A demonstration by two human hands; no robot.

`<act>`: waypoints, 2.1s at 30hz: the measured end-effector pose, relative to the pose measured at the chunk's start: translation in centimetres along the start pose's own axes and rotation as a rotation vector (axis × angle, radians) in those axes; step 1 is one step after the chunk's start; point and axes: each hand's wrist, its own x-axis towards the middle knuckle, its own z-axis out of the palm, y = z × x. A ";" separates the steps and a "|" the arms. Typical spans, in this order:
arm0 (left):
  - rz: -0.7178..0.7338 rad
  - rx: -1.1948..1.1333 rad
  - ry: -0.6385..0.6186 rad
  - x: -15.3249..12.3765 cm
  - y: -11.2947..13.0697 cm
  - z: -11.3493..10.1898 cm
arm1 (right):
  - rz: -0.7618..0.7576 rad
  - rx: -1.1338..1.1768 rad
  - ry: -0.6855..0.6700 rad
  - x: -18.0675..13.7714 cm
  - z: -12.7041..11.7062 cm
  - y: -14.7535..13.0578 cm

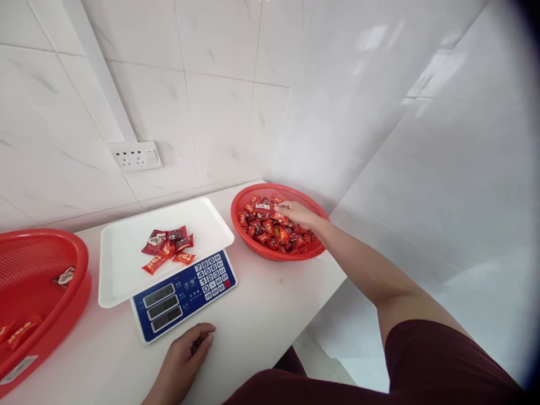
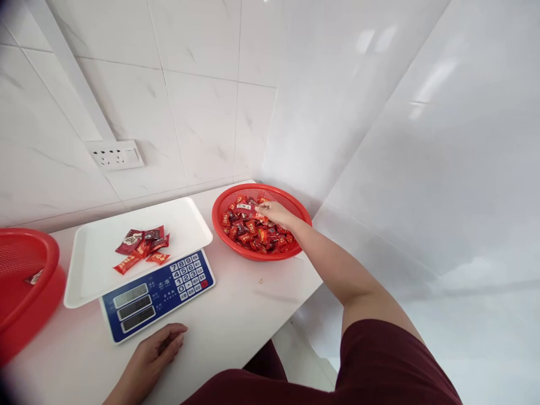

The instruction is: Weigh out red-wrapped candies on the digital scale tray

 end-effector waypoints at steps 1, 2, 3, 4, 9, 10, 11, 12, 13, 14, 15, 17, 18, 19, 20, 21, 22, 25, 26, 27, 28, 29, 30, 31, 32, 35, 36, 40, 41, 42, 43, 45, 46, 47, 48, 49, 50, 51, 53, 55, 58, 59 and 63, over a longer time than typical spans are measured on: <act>0.002 -0.001 0.002 0.0 -0.1 0.0 | 0.030 0.064 -0.006 0.1 0.1 0.1; 0.005 -0.004 0.003 0.0 -0.1 0.0 | 0.052 0.128 -0.018 0.1 0.2 0.1; 0.009 -0.009 0.005 0.0 -0.1 0.0 | 0.068 0.193 -0.032 0.2 0.3 0.2; 0.012 -0.016 0.006 -0.1 0.0 0.0 | 0.080 0.255 -0.047 0.2 0.3 0.4; 0.001 -0.043 -0.005 -0.1 0.3 0.1 | 0.116 0.476 -0.066 0.5 0.3 0.8; -0.002 -0.042 -0.010 -0.1 0.3 0.1 | 0.116 0.502 -0.060 0.5 0.3 0.9; -0.005 -0.040 -0.014 -0.1 0.3 0.1 | 0.112 0.523 -0.052 0.6 0.3 0.9; -0.007 -0.037 -0.017 0.0 0.3 0.1 | 0.109 0.539 -0.044 0.6 0.4 1.0; -0.008 -0.035 -0.019 0.0 0.3 0.1 | 0.108 0.551 -0.038 0.7 0.4 1.0; -0.010 -0.034 -0.020 -0.1 0.3 0.1 | 0.109 0.560 -0.033 0.7 0.5 1.0; -0.011 -0.033 -0.021 -0.1 0.3 0.1 | 0.113 0.567 -0.032 0.7 0.5 1.0; -0.013 -0.033 -0.023 -0.1 0.3 0.1 | 0.126 0.576 -0.039 0.7 0.6 1.0; -0.014 -0.034 -0.024 -0.2 0.4 0.0 | 0.132 0.579 -0.049 0.6 0.7 0.9; -0.015 -0.034 -0.025 -0.2 0.4 0.0 | 0.137 0.583 -0.061 0.4 0.8 0.8; -0.016 -0.034 -0.024 -0.2 0.5 0.0 | 0.140 0.587 -0.076 0.3 0.8 0.7; -0.017 -0.034 -0.021 -0.2 0.6 0.0 | 0.142 0.593 -0.094 0.2 0.9 0.6; -0.018 -0.032 -0.017 -0.2 0.7 0.0 | 0.143 0.602 -0.115 0.1 1.0 0.5; -0.018 -0.024 -0.008 -0.2 0.8 0.0 | 0.141 0.632 -0.142 -0.1 1.2 0.4; -0.017 -0.024 -0.006 -0.3 0.8 0.0 | 0.134 0.641 -0.144 -0.2 1.2 0.3; -0.016 -0.025 -0.007 -0.3 0.7 0.0 | 0.126 0.646 -0.146 -0.2 1.3 0.3; -0.015 -0.025 -0.008 -0.3 0.7 0.1 | 0.116 0.643 -0.151 -0.2 1.3 0.3; -0.015 -0.024 -0.010 -0.3 0.6 0.1 | 0.103 0.638 -0.163 -0.3 1.4 0.2; -0.014 -0.024 -0.011 -0.4 0.5 0.1 | 0.090 0.628 -0.177 -0.3 1.4 0.2; -0.013 -0.022 -0.014 -0.4 0.4 0.1 | 0.083 0.608 -0.175 -0.4 1.4 0.1; -0.010 -0.022 -0.017 -0.4 0.4 0.1 | 0.080 0.583 -0.159 -0.4 1.4 0.0; 0.006 -0.031 -0.015 -0.3 0.5 0.0 | 0.082 0.506 -0.061 -0.5 1.5 -0.2; 0.014 -0.033 -0.009 -0.3 0.5 0.0 | 0.081 0.492 -0.036 -0.6 1.5 -0.3; 0.058 -0.008 0.021 -0.5 1.0 0.1 | 0.038 0.408 0.028 -1.4 2.3 -1.6; 0.066 0.002 0.022 -0.6 1.1 0.1 | 0.004 0.363 0.045 -1.6 2.6 -2.2; 0.070 0.010 0.021 -0.7 1.1 0.1 | -0.043 0.317 0.069 -1.9 3.0 -2.9; 0.070 0.016 0.021 -0.8 1.1 0.1 | -0.089 0.261 0.067 -2.1 3.4 -3.7; 0.068 0.024 0.021 -0.9 1.1 0.0 | -0.173 0.146 0.026 -2.7 4.6 -5.4; 0.068 0.026 0.020 -1.0 1.1 0.0 | -0.220 0.094 -0.015 -3.0 5.4 -6.2; 0.068 0.025 0.019 -1.1 1.1 -0.1 | -0.265 0.050 -0.064 -3.3 6.3 -7.1; 0.070 0.020 0.016 -1.2 1.2 -0.1 | -0.306 0.017 -0.117 -3.6 7.3 -7.9; 0.074 0.014 0.011 -1.3 1.2 -0.1 | -0.338 -0.002 -0.169 -3.9 8.4 -8.6; 0.078 0.008 0.005 -1.4 1.2 -0.1 | -0.357 -0.003 -0.214 -4.1 9.5 -9.3; 0.081 0.003 -0.001 -1.5 1.1 -0.1 | -0.366 0.018 -0.257 -4.1 10.7 -9.8; 0.089 0.001 -0.007 -1.6 1.1 -0.2 | -0.363 0.113 -0.347 -3.9 13.1 -10.7; 0.099 0.008 -0.008 -1.7 1.0 -0.2 | -0.353 0.198 -0.411 -3.4 15.2 -11.5; 0.116 0.017 -0.005 -1.7 0.8 -0.1 | -0.366 0.236 -0.428 -2.6 17.5 -12.6; 0.118 0.019 -0.004 -1.7 0.8 -0.1 | -0.378 0.230 -0.428 -2.4 18.1 -12.9; 0.124 0.035 -0.005 -1.8 0.8 -0.2 | -0.501 0.005 -0.326 -1.9 18.9 -14.1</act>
